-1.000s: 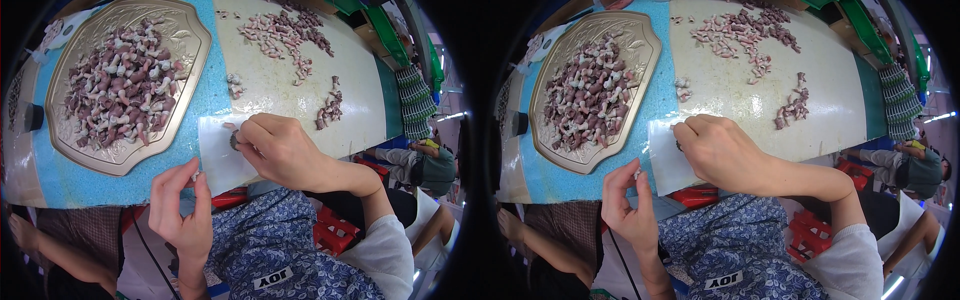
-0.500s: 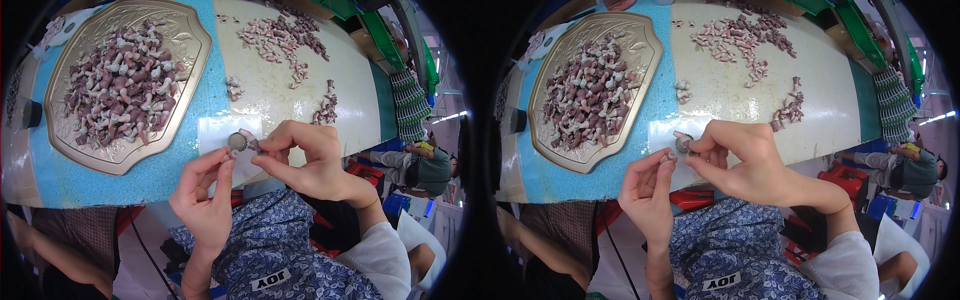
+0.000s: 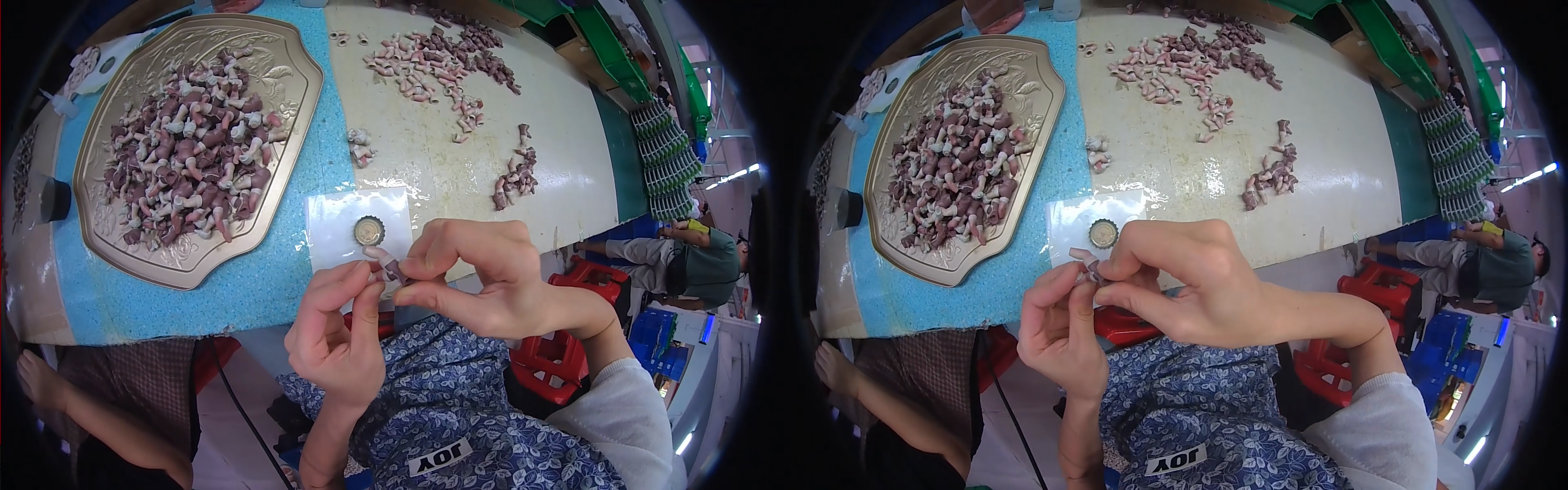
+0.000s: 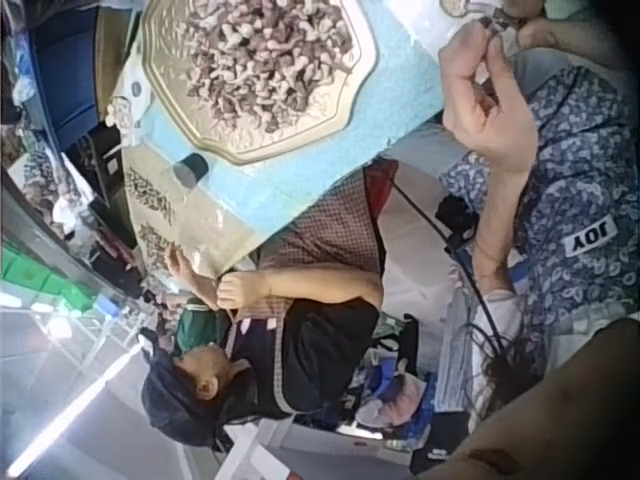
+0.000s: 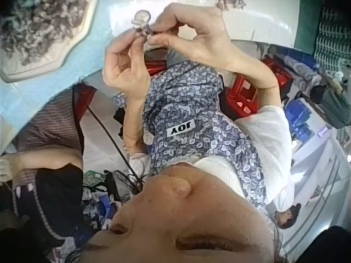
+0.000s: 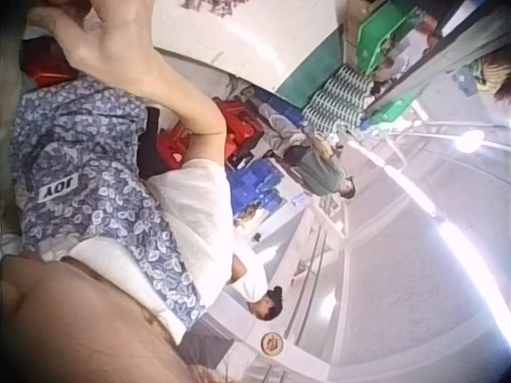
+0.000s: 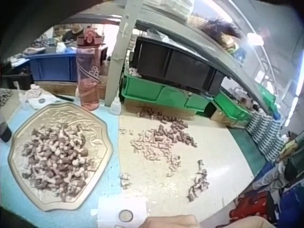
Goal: The person assembles small craft components by picking up individual pieces, dipping them into adhesive inside a bottle cap, and joining them together by hand.
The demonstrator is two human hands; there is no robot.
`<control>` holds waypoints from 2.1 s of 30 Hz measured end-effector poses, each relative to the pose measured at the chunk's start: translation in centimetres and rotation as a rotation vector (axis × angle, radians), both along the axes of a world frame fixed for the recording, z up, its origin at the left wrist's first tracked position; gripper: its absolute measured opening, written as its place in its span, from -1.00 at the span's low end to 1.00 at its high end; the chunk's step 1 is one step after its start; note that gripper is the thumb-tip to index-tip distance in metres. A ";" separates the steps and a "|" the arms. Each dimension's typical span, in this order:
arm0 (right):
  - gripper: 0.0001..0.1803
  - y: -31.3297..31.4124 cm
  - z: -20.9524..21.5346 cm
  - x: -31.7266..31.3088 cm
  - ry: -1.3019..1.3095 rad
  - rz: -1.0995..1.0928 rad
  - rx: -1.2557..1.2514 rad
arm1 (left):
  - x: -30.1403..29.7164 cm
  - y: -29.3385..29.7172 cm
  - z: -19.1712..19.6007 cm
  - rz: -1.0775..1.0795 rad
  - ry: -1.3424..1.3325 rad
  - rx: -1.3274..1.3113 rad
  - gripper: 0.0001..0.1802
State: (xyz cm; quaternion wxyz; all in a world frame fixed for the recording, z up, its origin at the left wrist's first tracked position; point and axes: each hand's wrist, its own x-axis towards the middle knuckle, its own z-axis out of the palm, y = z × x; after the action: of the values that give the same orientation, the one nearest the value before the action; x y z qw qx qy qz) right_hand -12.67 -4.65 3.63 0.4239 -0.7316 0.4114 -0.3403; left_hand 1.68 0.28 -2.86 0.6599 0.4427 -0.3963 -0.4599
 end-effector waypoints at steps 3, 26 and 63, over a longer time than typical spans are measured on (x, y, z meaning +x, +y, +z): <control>-0.81 0.2 -0.3 -0.1 -0.018 -0.019 -0.075 | -0.2 -0.1 -0.3 0.023 0.008 -0.026 -0.78; -0.76 3.1 -1.8 0.7 0.443 0.059 -0.541 | -1.9 1.4 1.3 -0.073 -0.540 -0.015 -0.68; -0.83 -2.1 -3.8 -0.7 0.257 -0.012 -0.281 | 6.8 -4.5 0.4 0.347 -1.008 -0.330 -0.76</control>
State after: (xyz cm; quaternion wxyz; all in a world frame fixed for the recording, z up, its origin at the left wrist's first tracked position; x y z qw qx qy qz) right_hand -13.40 -6.78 -0.19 0.2594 -0.8185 0.4150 -0.3009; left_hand 8.47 -4.22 -2.42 0.5152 0.5576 -0.6509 -0.0077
